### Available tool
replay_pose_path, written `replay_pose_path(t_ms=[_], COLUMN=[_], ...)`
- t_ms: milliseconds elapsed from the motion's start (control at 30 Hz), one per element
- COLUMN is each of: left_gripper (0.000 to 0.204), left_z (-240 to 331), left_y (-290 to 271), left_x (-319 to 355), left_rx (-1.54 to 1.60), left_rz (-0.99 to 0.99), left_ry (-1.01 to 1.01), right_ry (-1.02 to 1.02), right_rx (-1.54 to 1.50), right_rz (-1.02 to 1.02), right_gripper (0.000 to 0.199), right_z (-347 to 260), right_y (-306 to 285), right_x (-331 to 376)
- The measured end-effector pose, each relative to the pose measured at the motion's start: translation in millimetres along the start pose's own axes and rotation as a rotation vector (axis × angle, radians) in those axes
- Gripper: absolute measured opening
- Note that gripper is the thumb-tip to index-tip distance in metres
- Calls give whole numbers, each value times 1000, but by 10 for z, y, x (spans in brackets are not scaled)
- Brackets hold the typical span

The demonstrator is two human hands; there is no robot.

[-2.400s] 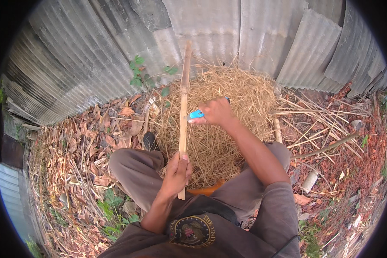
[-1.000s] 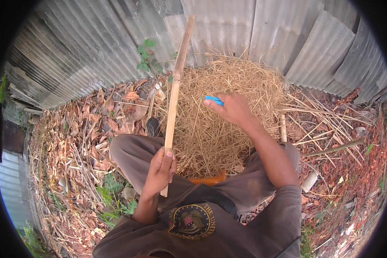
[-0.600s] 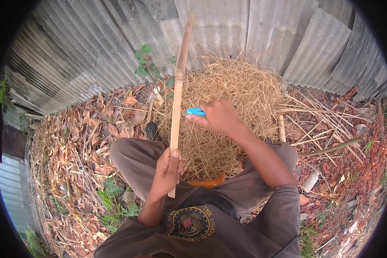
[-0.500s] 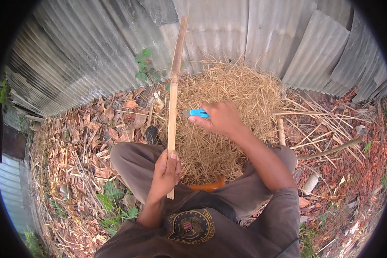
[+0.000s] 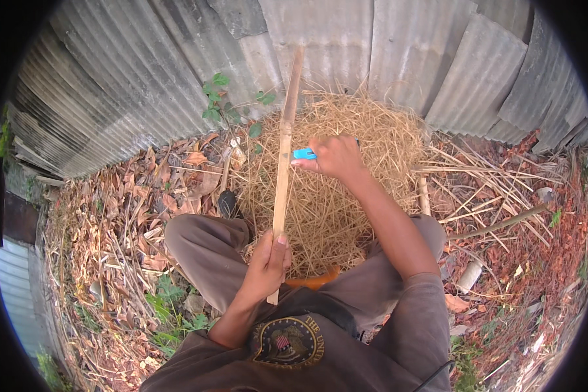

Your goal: The person sits on the ground and uses a blue utility knife to shave a long piece of bamboo. They hold the bamboo with one hand and scrape the knife along its length to remove the outer layer, repeating the motion continuously.

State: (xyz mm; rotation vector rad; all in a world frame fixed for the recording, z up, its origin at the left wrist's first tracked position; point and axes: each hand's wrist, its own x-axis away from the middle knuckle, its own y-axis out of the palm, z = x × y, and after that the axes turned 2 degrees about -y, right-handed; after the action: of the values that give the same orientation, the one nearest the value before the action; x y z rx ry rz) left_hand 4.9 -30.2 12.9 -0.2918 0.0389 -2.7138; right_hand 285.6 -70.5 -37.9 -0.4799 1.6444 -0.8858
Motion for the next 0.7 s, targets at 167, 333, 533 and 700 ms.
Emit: replay_pose_path(t_ms=[167, 333, 533, 700], left_gripper=[22, 21, 23, 23], left_z=[-121, -124, -124, -53], left_y=[-47, -91, -273, -163], left_x=[2, 97, 155, 172], left_rx=[3, -29, 88, -28], left_rz=[-26, 11, -20, -30], left_ry=[17, 89, 38, 74], right_ry=[-84, 189, 268, -50], right_rx=[60, -435, -389, 60], right_rz=[36, -284, -290, -38], right_gripper=[72, 74, 72, 71], right_z=[277, -18, -249, 23], right_y=[104, 128, -35, -33], right_x=[-130, -96, 14, -51])
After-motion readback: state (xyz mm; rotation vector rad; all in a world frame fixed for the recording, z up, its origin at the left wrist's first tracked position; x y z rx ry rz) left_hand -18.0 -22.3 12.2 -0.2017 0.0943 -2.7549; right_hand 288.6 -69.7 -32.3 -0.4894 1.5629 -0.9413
